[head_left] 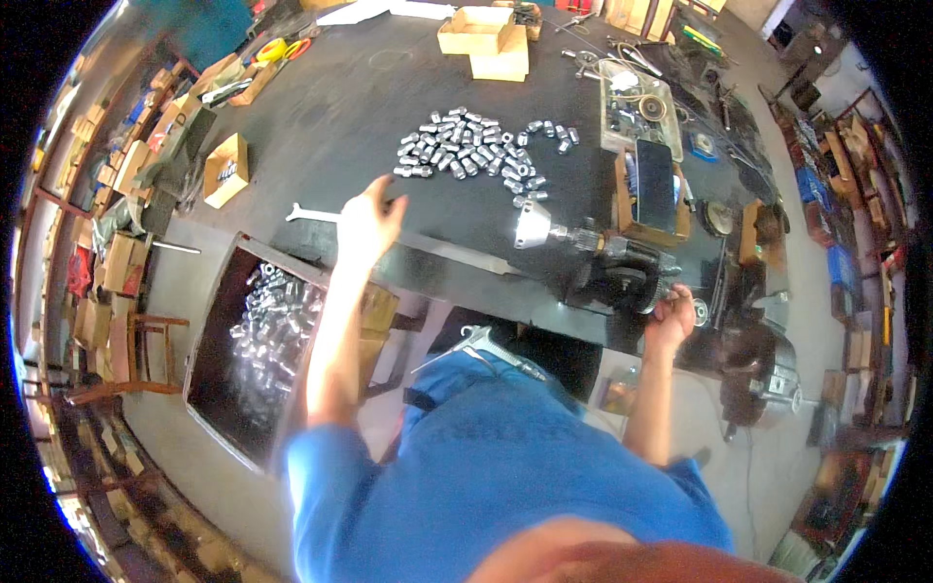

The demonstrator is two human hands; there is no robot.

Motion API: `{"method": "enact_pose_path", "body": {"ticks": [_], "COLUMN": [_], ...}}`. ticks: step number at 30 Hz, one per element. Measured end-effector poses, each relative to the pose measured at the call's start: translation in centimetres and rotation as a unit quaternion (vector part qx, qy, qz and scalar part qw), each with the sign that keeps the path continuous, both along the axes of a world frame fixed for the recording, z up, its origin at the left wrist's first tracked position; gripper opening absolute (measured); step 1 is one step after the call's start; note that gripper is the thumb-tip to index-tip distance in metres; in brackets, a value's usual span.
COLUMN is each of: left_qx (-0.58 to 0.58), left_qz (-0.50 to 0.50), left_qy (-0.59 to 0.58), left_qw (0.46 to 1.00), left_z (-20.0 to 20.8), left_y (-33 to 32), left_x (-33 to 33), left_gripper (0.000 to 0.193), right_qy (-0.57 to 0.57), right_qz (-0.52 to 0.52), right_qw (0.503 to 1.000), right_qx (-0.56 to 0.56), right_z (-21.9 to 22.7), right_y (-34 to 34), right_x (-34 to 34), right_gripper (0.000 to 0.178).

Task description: The person repeatedly picks up small cylindrical metal parts from a pile on the workbench, places them into a lathe chuck, and files the edges using a hand file. After filing, the person removes the part and places it into a drawer below the workbench.

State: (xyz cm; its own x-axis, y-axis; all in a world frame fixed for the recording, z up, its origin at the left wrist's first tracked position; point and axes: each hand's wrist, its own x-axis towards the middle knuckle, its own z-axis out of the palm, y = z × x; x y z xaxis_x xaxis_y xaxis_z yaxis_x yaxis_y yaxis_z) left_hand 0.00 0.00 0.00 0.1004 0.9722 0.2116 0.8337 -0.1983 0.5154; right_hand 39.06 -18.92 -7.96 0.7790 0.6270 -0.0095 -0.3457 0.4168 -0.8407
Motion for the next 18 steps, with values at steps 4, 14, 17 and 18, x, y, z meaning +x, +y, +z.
{"method": "enact_pose_path", "body": {"ticks": [4, 14, 17, 18], "left_qx": [0.055, 0.116, -0.185, -0.207], "left_qz": [0.016, -0.001, -0.104, -0.148], "left_qy": [0.148, 0.077, -0.394, -0.453], "left_qw": [0.987, 0.99, 0.894, 0.854], "left_z": [-5.4, -7.1, -2.8, -1.2], "left_y": [6.2, 7.3, 3.7, 2.0], "left_x": [4.1, 4.3, 4.5, 4.9], "left_gripper": [0.037, 0.019, 0.015, 0.015], "right_qy": [0.031, 0.026, 0.028, 0.03], "right_qz": [-0.009, -0.006, 0.001, -0.01], "right_qw": [0.999, 1.0, 0.999, 0.999], "right_qx": [0.019, 0.017, 0.039, 0.032], "right_z": [0.2, 0.4, -0.1, 0.0], "right_y": [0.3, -0.2, -0.4, -0.4], "right_x": [-1.0, -0.5, -0.3, -0.4], "right_gripper": [0.012, 0.014, 0.014, 0.014]}}
